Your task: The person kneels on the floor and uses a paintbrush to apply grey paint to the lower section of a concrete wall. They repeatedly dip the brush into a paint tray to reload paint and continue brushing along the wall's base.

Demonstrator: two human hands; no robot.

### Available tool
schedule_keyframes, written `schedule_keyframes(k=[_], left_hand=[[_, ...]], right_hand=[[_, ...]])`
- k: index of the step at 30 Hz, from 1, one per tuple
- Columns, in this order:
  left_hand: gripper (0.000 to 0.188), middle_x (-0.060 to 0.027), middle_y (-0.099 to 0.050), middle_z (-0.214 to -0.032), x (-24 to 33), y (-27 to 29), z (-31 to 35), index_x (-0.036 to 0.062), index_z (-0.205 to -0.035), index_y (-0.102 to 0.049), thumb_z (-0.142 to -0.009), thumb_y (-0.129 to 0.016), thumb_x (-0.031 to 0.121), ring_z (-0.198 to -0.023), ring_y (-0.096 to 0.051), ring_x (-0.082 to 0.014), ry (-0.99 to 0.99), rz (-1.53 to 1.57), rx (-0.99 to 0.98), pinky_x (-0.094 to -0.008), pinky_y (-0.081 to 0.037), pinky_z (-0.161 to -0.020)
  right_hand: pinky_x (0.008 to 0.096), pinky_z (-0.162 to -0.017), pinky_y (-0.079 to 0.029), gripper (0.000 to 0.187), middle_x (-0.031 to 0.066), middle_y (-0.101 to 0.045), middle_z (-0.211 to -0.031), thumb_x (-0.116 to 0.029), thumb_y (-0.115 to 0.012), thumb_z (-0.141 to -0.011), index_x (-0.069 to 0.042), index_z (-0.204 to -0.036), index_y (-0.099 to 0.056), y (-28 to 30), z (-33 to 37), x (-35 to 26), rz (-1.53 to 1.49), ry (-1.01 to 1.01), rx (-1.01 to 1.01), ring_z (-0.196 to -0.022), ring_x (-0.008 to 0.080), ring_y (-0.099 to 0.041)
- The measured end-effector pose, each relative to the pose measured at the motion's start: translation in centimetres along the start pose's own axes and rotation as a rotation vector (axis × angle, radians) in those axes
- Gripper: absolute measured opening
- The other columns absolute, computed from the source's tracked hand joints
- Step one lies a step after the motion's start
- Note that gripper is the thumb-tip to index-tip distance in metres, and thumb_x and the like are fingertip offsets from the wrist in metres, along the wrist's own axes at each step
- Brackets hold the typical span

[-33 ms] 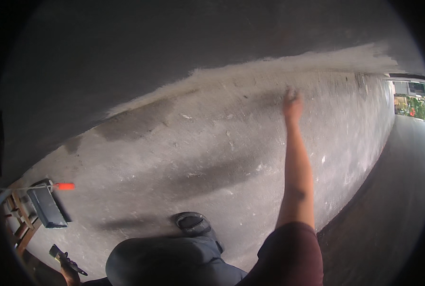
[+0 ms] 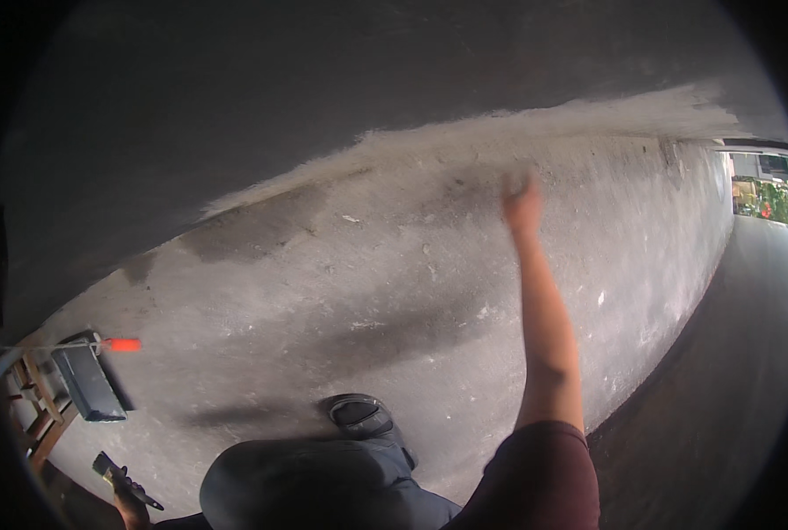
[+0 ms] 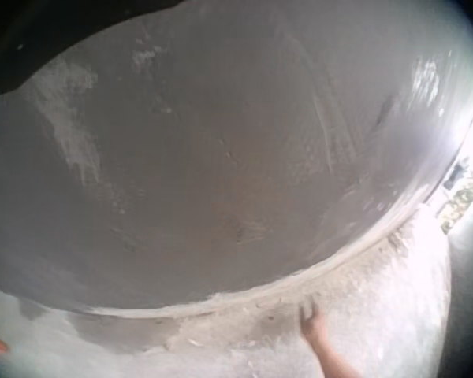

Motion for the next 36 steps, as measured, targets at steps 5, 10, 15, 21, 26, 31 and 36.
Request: schedule_keyframes(k=[5, 10, 15, 21, 26, 31, 36], left_hand=[[0.053, 0.0057, -0.044, -0.083, 1.1, -3.9, 0.1, 0.0047, -0.136, -0.058, -0.105, -0.065, 0.047, -0.069, -0.046, -0.0065, 0.007, -0.029, -0.058, -0.0252, -0.04, -0.063], [0.05, 0.0048, -0.045, -0.082, 2.9, -6.6, -0.4, 0.0043, -0.132, -0.059, -0.106, -0.064, 0.047, -0.068, -0.046, -0.0074, 0.001, 0.039, -0.06, -0.026, -0.041, -0.064], [0.049, 0.0049, -0.045, -0.081, 3.1, -8.6, 1.6, 0.0044, -0.128, -0.06, -0.106, -0.064, 0.048, -0.068, -0.045, -0.0085, 0.034, 0.044, -0.137, -0.0272, -0.042, -0.066], [0.052, 0.0051, -0.045, -0.082, -0.1, -3.9, 0.6, 0.0049, -0.131, -0.06, -0.105, -0.065, 0.049, -0.068, -0.046, -0.0075, 0.061, 0.009, -0.105, -0.0262, -0.041, -0.064], [0.062, -0.001, -0.05, -0.078, 0.9, -7.0, 0.1, -0.01, -0.153, -0.04, -0.116, -0.038, 0.04, -0.06, -0.056, -0.0163, 0.095, -0.263, -0.219, -0.037, -0.062, -0.063], [0.053, 0.0049, -0.047, -0.084, 1.0, -6.1, -1.9, 0.0043, -0.133, -0.058, -0.105, -0.064, 0.049, -0.069, -0.048, -0.0068, 0.003, -0.035, -0.109, -0.0256, -0.043, -0.065], [0.051, 0.0046, -0.047, -0.082, 3.8, -9.1, -0.1, 0.0038, -0.132, -0.058, -0.107, -0.061, 0.048, -0.068, -0.048, -0.0073, -0.022, -0.095, -0.16, -0.0263, -0.044, -0.065]], right_hand=[[0.0464, -0.132, -0.023, 0.071, 0.0133, -0.041, -0.168, -0.049, -0.063, -0.102, -0.005, -0.156, -0.049, -4.9, 21.8, -30.6, -0.245, 1.277, -0.653, -0.16, 0.0297, -0.029], [0.0458, -0.133, -0.019, 0.082, 0.0101, -0.025, -0.175, -0.065, -0.038, -0.107, -0.009, -0.166, -0.031, -12.1, 28.9, -46.8, -0.224, 1.555, -0.642, -0.162, 0.0289, -0.021], [0.051, -0.13, -0.028, 0.084, 0.0077, -0.03, -0.174, -0.07, -0.041, -0.104, -0.015, -0.166, -0.034, -14.2, 21.5, -44.0, -0.34, 1.477, -0.738, -0.158, 0.0298, -0.032], [0.048, -0.133, -0.02, 0.079, 0.0036, -0.034, -0.173, -0.066, -0.048, -0.104, -0.026, -0.169, -0.029, -5.3, 8.6, -21.6, -0.089, 1.186, -0.551, -0.161, 0.0302, -0.025], [0.0469, -0.125, -0.033, 0.072, 0.0237, -0.046, -0.162, -0.054, -0.048, -0.108, -0.004, -0.16, -0.044, 2.2, -3.5, 8.2, -0.106, -0.066, -0.179, -0.152, 0.041, -0.041], [0.0474, -0.121, -0.038, 0.075, 0.0296, -0.052, -0.155, -0.054, -0.045, -0.11, 0.006, -0.154, -0.047, 4.1, -3.4, 8.6, -0.063, -0.226, 0.188, -0.146, 0.0432, -0.048], [0.0454, -0.124, -0.039, 0.071, 0.0123, -0.044, -0.166, -0.05, -0.059, -0.107, -0.011, -0.163, -0.038, -0.7, 13.6, -20.6, -0.009, 0.889, -0.563, -0.153, 0.0302, -0.042]])
Point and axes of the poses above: each hand's wrist, its own z-axis away from the middle knuckle, its own y-axis out of the back of the hand, x = y × z, the point moved 5 cm from there along -z, towards the middle knuckle
